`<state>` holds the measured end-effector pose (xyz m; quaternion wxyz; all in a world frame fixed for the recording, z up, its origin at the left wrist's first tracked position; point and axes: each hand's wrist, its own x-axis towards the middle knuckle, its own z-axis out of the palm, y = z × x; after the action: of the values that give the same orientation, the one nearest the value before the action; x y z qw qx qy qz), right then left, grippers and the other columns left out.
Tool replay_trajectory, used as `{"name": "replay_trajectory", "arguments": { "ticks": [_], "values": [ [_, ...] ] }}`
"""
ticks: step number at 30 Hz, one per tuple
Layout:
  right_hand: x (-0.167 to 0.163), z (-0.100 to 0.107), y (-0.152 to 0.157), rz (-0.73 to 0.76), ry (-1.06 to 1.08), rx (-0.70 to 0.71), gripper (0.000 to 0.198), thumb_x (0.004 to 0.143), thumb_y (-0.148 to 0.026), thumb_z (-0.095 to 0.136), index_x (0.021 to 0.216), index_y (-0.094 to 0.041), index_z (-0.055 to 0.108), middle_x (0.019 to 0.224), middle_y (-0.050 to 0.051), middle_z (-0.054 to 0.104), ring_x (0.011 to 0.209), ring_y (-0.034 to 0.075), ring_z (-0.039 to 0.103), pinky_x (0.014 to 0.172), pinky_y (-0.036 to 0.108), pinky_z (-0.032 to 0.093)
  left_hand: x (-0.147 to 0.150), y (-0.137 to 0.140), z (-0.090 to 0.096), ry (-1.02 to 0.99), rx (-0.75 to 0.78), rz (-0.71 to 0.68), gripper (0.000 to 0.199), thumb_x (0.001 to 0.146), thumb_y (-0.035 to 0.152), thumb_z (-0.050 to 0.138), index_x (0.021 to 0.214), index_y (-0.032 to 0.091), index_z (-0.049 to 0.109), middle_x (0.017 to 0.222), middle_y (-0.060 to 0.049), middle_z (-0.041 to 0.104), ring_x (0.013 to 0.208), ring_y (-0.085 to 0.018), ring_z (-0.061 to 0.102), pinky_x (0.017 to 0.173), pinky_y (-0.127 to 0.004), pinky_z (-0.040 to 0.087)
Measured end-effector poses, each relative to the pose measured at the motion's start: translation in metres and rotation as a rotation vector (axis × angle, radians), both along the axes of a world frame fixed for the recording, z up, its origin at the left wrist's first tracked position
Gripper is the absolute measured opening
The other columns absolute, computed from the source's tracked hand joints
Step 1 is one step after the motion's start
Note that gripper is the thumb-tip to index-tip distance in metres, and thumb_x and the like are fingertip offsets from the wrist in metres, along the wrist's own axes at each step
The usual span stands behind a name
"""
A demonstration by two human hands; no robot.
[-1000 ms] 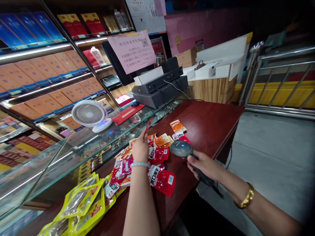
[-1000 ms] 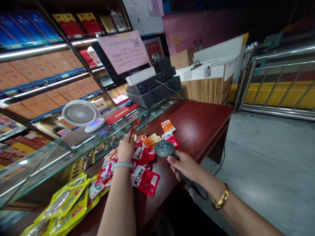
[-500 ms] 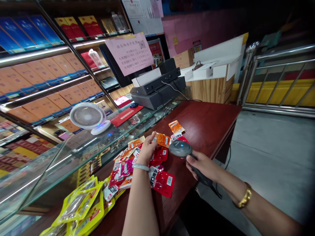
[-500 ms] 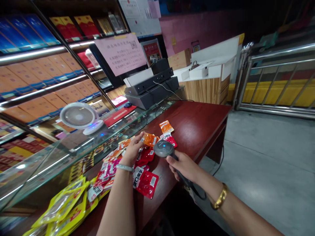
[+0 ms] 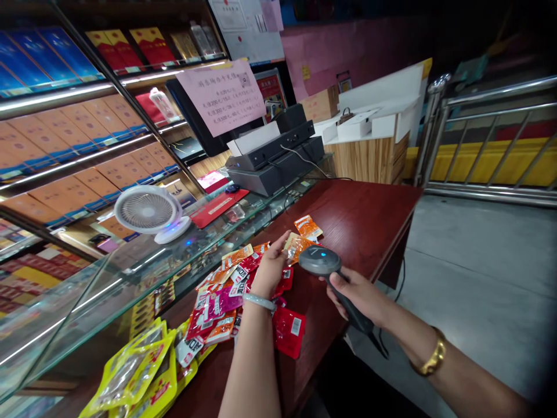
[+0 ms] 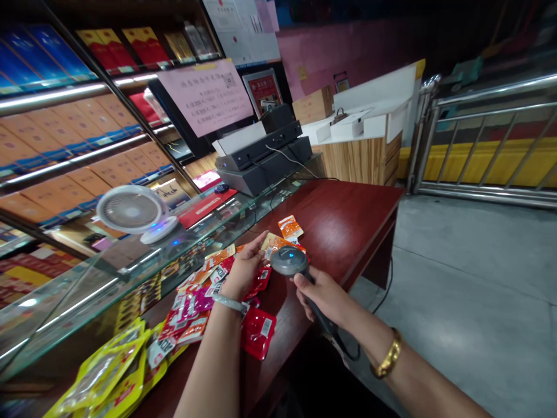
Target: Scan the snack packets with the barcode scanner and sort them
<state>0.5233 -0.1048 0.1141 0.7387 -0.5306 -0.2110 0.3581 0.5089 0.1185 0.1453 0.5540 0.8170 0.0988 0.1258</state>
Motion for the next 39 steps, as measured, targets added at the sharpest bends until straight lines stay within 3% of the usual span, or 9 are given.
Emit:
{"name": "replay_trajectory", "arguments": {
  "ticks": [3,6,10,12,15,27,31,34,39],
  "values": [
    [0.002,-0.001,0.0,-0.023,0.008,-0.004,0.063,0.074,-0.08,0.062,0.093,-0.021,0.051,0.058,-0.01,0.051,0.037,0.007,0.047,0.039,0.02,0.039,0.007,-0.01,-0.004,-0.019,0.035,0.045,0.066,0.088,0.021,0.046,0.154,0.026,0.036,0.143,-0.01,0.057,0.121,-0.022,0.062,0.1,-0.04,0.052],
    [0.005,-0.003,-0.002,-0.043,-0.003,-0.003,0.061,0.076,-0.079,0.062,0.091,-0.021,0.049,0.056,-0.01,0.05,0.036,0.006,0.047,0.038,0.02,0.039,0.013,-0.021,-0.01,-0.024,0.13,0.112,0.078,0.09,0.023,0.048,0.16,0.026,0.013,0.156,-0.012,0.041,0.139,-0.026,0.046,0.112,-0.045,0.041],
    [0.009,-0.006,-0.01,-0.056,-0.011,0.006,0.059,0.077,-0.078,0.062,0.09,-0.021,0.048,0.057,-0.01,0.05,0.037,0.006,0.047,0.038,0.019,0.039,0.008,-0.04,-0.015,0.124,0.767,0.046,0.091,0.083,0.033,0.061,0.159,0.016,0.015,0.165,-0.017,0.016,0.153,-0.034,0.004,0.121,-0.058,0.008],
    [0.011,-0.008,-0.014,-0.057,-0.009,0.002,0.059,0.078,-0.077,0.062,0.091,-0.021,0.048,0.057,-0.01,0.051,0.038,0.007,0.047,0.039,0.019,0.039,0.003,-0.05,-0.014,0.219,1.055,0.026,0.088,0.084,0.043,0.06,0.157,0.012,0.022,0.163,-0.021,0.019,0.153,-0.037,0.005,0.12,-0.062,0.0],
    [0.015,-0.01,-0.019,-0.046,0.007,-0.016,0.059,0.077,-0.077,0.062,0.087,-0.022,0.046,0.056,-0.01,0.051,0.037,0.006,0.047,0.038,0.018,0.038,0.005,-0.062,-0.011,0.416,1.232,0.03,0.08,0.089,0.051,0.049,0.156,0.011,0.028,0.157,-0.025,0.033,0.149,-0.042,0.021,0.118,-0.067,0.005],
    [0.051,0.013,-0.02,-0.005,0.015,-0.108,0.067,0.07,-0.083,0.062,0.096,-0.022,0.05,0.054,-0.012,0.049,0.035,0.007,0.047,0.035,0.018,0.038,0.097,-0.052,-0.003,0.532,1.02,-0.139,0.088,0.089,0.045,0.05,0.159,0.016,0.006,0.163,-0.02,0.02,0.152,-0.037,0.014,0.118,-0.067,0.006],
    [0.049,0.014,-0.016,0.036,0.003,-0.123,0.067,0.07,-0.083,0.062,0.095,-0.023,0.05,0.054,-0.011,0.05,0.036,0.007,0.047,0.035,0.019,0.039,0.076,-0.011,0.007,0.48,1.087,0.031,0.067,0.091,0.038,0.05,0.151,0.013,0.034,0.154,-0.021,0.041,0.146,-0.032,0.034,0.118,-0.052,0.025],
    [0.044,0.017,-0.014,0.082,-0.004,-0.127,0.066,0.07,-0.082,0.062,0.096,-0.022,0.05,0.055,-0.011,0.05,0.036,0.007,0.047,0.036,0.018,0.039,0.051,0.022,0.018,0.598,1.123,0.056,0.049,0.081,0.042,0.066,0.12,0.012,0.064,0.126,-0.022,0.064,0.122,-0.035,0.059,0.104,-0.045,0.043],
    [0.045,0.021,-0.016,0.103,-0.09,-0.164,0.063,0.075,-0.081,0.059,0.093,-0.022,0.048,0.057,-0.011,0.05,0.036,0.007,0.048,0.036,0.018,0.039,0.017,0.035,0.021,0.464,1.127,0.064,0.05,0.073,0.044,0.076,0.113,0.018,0.062,0.118,-0.014,0.067,0.114,-0.029,0.061,0.101,-0.039,0.043]
  ]
}}
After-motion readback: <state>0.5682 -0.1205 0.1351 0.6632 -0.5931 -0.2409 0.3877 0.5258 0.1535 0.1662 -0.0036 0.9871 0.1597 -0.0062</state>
